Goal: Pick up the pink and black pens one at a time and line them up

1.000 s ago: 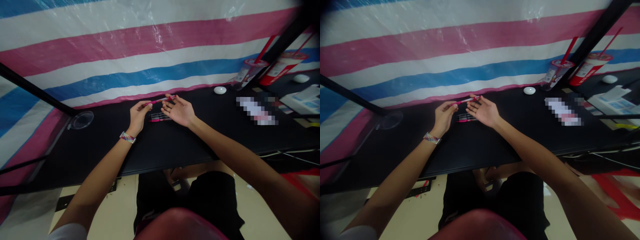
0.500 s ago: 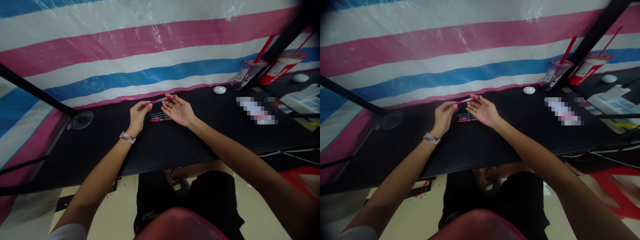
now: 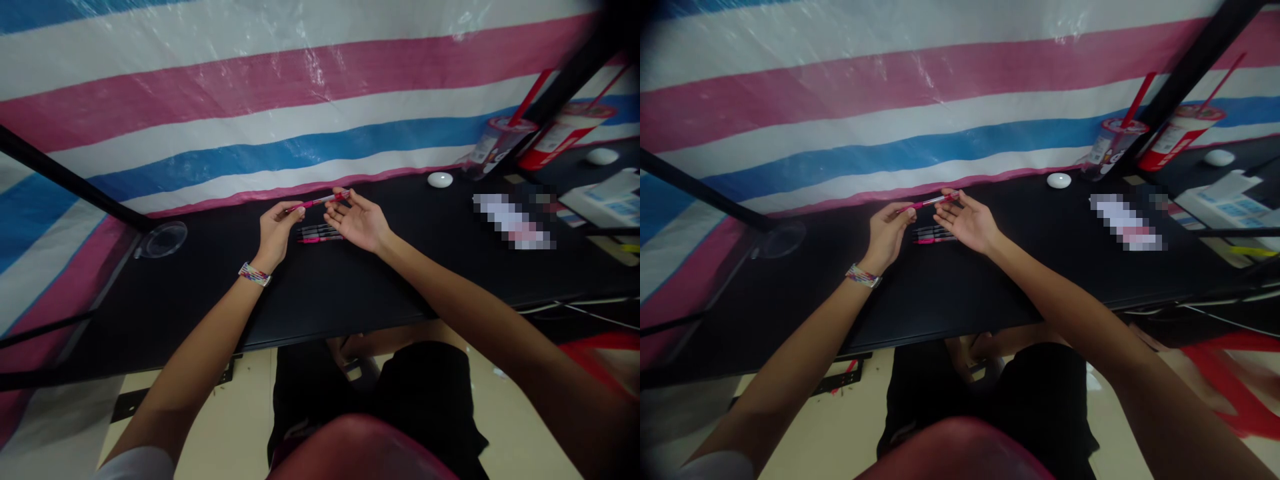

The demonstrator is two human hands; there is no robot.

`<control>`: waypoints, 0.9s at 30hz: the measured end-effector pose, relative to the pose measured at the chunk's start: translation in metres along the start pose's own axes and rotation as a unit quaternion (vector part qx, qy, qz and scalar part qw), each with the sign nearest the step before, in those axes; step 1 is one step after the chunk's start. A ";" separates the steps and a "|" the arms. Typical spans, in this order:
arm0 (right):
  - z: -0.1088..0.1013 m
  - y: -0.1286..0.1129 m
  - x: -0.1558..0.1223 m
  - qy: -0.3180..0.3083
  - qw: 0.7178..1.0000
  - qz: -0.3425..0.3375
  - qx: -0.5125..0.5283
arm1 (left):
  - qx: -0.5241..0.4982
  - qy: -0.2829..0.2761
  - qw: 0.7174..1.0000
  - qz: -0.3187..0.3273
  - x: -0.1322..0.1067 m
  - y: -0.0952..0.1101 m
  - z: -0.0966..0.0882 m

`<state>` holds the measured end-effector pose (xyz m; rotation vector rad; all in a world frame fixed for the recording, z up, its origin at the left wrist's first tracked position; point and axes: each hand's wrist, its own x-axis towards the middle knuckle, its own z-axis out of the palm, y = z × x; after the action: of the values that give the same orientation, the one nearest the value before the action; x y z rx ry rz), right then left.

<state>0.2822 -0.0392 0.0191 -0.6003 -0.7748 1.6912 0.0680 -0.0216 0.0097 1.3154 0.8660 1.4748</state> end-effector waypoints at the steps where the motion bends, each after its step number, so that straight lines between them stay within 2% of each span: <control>1: 0.001 0.000 0.000 0.003 1.000 -0.005 -0.006 | -0.007 -0.003 1.000 -0.005 0.000 0.001 0.000; 6: 0.003 -0.003 -0.003 0.016 0.995 -0.026 -0.096 | -0.004 -0.015 1.000 -0.014 0.000 0.003 0.000; 12: -0.003 -0.010 -0.002 0.012 0.982 -0.050 -0.179 | 0.033 -0.005 0.999 0.007 0.003 0.000 -0.004; 17: -0.012 -0.004 0.002 0.053 0.960 -0.122 -0.244 | 0.045 0.008 0.999 -0.004 0.006 -0.004 -0.011; 22: -0.025 -0.001 0.011 0.081 0.931 -0.184 -0.304 | 0.054 -0.008 0.998 -0.015 0.012 -0.009 -0.021; 27: -0.037 -0.004 0.017 0.089 0.910 -0.198 -0.353 | 0.091 0.007 0.996 0.004 0.016 -0.011 -0.029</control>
<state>0.3078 -0.0152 -0.0022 -0.9964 -1.2865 0.9373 0.0426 -0.0004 -0.0008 1.4453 1.0250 1.4386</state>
